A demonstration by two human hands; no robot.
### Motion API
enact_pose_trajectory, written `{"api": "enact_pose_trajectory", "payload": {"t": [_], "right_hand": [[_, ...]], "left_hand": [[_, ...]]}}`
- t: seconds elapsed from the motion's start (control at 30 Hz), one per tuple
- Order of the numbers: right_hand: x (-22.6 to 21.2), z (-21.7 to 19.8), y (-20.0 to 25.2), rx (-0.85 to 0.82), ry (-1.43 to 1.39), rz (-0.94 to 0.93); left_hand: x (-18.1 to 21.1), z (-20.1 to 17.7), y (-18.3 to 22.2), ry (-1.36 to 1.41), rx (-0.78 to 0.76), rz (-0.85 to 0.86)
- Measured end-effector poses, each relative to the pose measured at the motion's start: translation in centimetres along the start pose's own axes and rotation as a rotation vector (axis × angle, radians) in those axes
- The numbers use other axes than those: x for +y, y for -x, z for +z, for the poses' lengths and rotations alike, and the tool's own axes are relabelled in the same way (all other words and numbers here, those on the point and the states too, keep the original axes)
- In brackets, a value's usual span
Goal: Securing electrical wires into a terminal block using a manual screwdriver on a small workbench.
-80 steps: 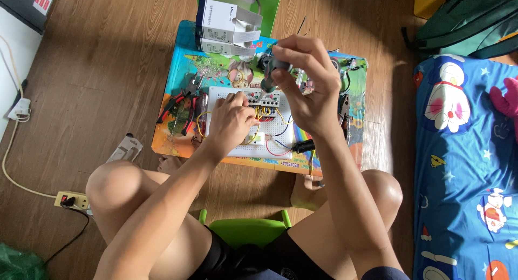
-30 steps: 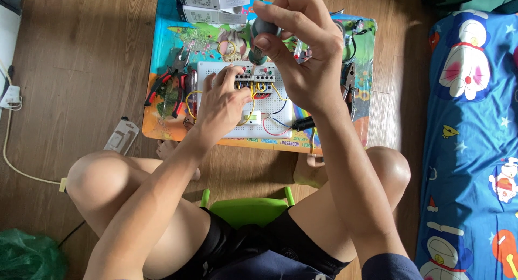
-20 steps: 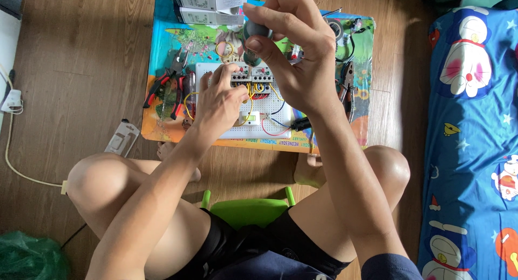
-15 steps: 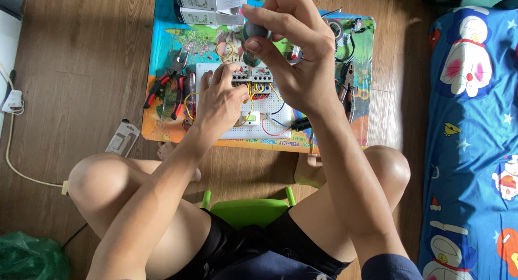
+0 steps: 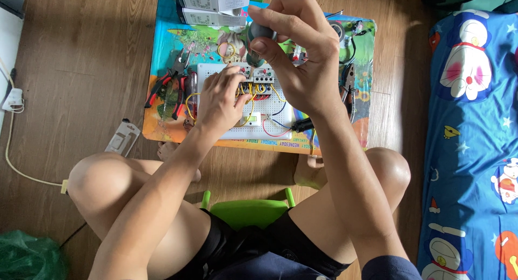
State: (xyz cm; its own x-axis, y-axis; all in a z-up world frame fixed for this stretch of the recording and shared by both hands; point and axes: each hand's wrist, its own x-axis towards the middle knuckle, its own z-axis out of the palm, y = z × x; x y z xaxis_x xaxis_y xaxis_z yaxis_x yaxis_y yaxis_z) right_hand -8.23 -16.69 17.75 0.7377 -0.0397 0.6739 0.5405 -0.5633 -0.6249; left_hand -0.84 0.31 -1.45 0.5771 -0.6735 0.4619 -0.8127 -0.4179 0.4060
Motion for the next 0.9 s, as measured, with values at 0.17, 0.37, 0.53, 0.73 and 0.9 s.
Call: {"api": "enact_pose_trajectory", "payload": {"t": [0.17, 0.37, 0.53, 0.73, 0.9], "right_hand": [[-0.2, -0.3, 0.1, -0.029, 0.017, -0.008], [-1.6, -0.3, -0.3, -0.053, 0.045, 0.022], [-0.7, 0.1, -0.1, -0.006, 0.064, -0.063], [-1.2, -0.2, 0.0, -0.001, 0.088, 0.037], [-1.9, -0.6, -0.6, -0.096, 0.039, 0.041]], "left_hand": [[0.0, -0.9, -0.5, 0.025, 0.020, 0.047], [-0.6, 0.0, -0.1, -0.046, 0.021, 0.095], [-0.7, 0.1, 0.1, -0.047, 0.022, 0.098], [-0.9, 0.3, 0.3, -0.027, -0.006, 0.077], [-1.6, 1.2, 0.5, -0.012, -0.011, 0.091]]}}
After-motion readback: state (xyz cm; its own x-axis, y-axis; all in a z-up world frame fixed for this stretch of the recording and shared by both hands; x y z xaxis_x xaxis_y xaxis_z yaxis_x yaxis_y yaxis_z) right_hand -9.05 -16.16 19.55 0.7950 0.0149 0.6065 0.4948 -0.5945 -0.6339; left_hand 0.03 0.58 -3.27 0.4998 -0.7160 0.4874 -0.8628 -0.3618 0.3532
